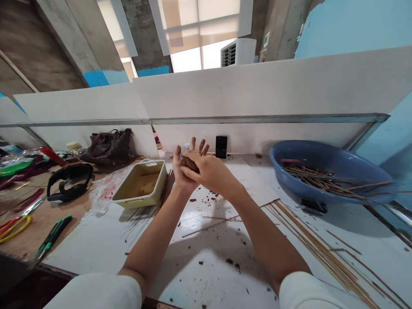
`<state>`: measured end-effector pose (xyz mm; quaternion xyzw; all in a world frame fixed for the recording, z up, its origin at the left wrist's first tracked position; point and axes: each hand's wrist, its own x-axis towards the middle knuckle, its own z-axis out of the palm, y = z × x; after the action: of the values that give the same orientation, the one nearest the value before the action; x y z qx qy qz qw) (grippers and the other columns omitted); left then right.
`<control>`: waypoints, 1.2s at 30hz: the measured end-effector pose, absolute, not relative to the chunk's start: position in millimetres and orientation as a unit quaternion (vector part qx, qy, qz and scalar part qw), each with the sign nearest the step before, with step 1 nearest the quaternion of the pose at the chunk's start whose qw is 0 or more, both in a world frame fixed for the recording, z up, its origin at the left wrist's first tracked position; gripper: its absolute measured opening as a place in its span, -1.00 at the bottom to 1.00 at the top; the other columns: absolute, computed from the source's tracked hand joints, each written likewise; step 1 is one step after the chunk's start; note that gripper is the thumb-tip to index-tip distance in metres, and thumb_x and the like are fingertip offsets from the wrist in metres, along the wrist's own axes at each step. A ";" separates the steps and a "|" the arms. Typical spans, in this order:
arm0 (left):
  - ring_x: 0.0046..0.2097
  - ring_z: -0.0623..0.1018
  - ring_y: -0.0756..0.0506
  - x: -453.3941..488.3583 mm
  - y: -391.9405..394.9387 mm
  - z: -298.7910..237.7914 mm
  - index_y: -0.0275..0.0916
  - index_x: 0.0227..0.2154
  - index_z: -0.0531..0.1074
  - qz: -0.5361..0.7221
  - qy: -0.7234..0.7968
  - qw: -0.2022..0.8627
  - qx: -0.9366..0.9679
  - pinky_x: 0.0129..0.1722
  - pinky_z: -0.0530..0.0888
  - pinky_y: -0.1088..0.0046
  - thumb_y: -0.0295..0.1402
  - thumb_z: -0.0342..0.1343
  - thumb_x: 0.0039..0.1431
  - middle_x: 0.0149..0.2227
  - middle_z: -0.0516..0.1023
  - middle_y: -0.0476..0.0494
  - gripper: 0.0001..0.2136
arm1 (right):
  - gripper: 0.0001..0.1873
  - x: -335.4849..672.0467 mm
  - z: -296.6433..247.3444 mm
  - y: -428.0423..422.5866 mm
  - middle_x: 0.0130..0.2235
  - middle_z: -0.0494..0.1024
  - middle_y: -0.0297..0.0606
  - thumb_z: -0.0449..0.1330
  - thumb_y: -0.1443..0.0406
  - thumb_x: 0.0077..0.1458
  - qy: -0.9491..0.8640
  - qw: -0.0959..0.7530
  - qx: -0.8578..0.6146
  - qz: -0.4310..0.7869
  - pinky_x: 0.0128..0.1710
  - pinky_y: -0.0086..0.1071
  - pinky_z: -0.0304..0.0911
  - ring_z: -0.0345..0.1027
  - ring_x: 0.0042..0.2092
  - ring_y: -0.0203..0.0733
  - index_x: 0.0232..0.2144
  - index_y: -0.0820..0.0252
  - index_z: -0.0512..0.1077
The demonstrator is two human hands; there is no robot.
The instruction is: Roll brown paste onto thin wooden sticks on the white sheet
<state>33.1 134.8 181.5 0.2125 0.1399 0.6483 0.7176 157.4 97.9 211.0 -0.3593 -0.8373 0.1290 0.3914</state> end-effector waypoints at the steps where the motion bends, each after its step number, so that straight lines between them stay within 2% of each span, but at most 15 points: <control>1: 0.44 0.49 -0.29 32.4 135.7 181.0 -0.04 0.27 0.56 0.647 0.139 0.718 0.216 0.42 0.44 0.13 0.12 -0.11 0.55 0.32 0.59 -0.17 -0.45 | -0.67 156.7 210.7 97.9 -0.19 0.73 -0.27 0.21 0.09 0.45 -0.847 0.371 -0.359 0.129 -0.20 -0.31 0.30 0.57 -0.25 -0.07 0.16 0.03 0.52; 7: 0.45 0.47 -0.32 29.4 141.9 177.8 -0.01 0.28 0.55 0.645 0.134 0.721 0.218 0.43 0.43 0.04 0.14 -0.12 0.54 0.33 0.57 -0.19 -0.45 | -0.67 158.9 213.1 96.9 -0.24 0.69 -0.30 0.16 0.10 0.49 -0.862 0.333 -0.355 0.141 -0.26 -0.32 0.20 0.49 -0.31 -0.11 0.19 0.01 0.48; 11: 0.45 0.46 -0.34 26.2 144.2 178.9 0.00 0.26 0.55 0.646 0.132 0.721 0.211 0.38 0.48 -0.05 0.13 -0.11 0.55 0.30 0.58 -0.21 -0.48 | -0.69 162.2 213.8 97.2 -0.27 0.65 -0.31 0.18 0.14 0.47 -0.874 0.308 -0.348 0.142 -0.25 -0.31 0.16 0.44 -0.33 -0.15 0.17 0.04 0.50; 15: 0.47 0.44 -0.32 18.9 147.2 183.2 0.03 0.22 0.56 0.650 0.135 0.715 0.220 0.31 0.53 -0.04 0.14 -0.17 0.56 0.28 0.60 -0.23 -0.47 | -0.69 158.9 209.2 98.4 -0.27 0.63 -0.34 0.17 0.11 0.49 -0.887 0.294 -0.319 0.156 -0.24 -0.30 0.15 0.41 -0.34 -0.17 0.15 0.04 0.51; 19: 0.46 0.45 -0.31 16.7 148.2 184.0 0.04 0.20 0.58 0.653 0.136 0.708 0.233 0.31 0.54 -0.02 0.10 -0.16 0.58 0.27 0.61 -0.20 -0.50 | -0.68 152.9 206.2 98.2 -0.25 0.65 -0.33 0.18 0.09 0.48 -0.871 0.331 -0.328 0.154 -0.27 -0.31 0.15 0.45 -0.33 -0.16 0.15 0.04 0.51; 28: 0.43 0.50 -0.28 37.3 140.2 176.4 0.02 0.31 0.56 0.629 0.137 0.730 0.229 0.40 0.47 0.13 0.03 -0.12 0.58 0.30 0.61 -0.14 -0.50 | -0.70 148.9 205.2 100.3 -0.20 0.71 -0.29 0.21 0.09 0.45 -0.802 0.433 -0.372 0.176 -0.19 -0.28 0.32 0.57 -0.23 -0.08 0.12 0.01 0.50; 32: 0.46 0.46 -0.24 26.9 144.3 179.4 0.01 0.38 0.49 0.637 0.150 0.720 0.230 0.43 0.43 0.15 0.05 -0.19 0.60 0.34 0.58 -0.14 -0.45 | -0.66 147.8 203.3 102.7 -0.20 0.71 -0.29 0.18 0.08 0.47 -0.816 0.403 -0.367 0.191 -0.22 -0.29 0.29 0.54 -0.27 -0.10 0.17 0.02 0.50; 36: 0.49 0.42 -0.28 10.0 149.9 183.6 -0.01 0.43 0.43 0.631 0.161 0.723 0.229 0.42 0.44 0.04 0.13 -0.17 0.57 0.36 0.55 -0.20 -0.40 | -0.67 149.5 201.5 103.2 -0.24 0.70 -0.32 0.17 0.11 0.48 -0.850 0.343 -0.355 0.184 -0.25 -0.32 0.24 0.52 -0.29 -0.12 0.19 0.00 0.51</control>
<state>10.0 149.9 183.6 0.2290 0.1614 0.6313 0.7232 149.5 103.2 201.5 -0.3548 -0.8501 0.1838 0.3431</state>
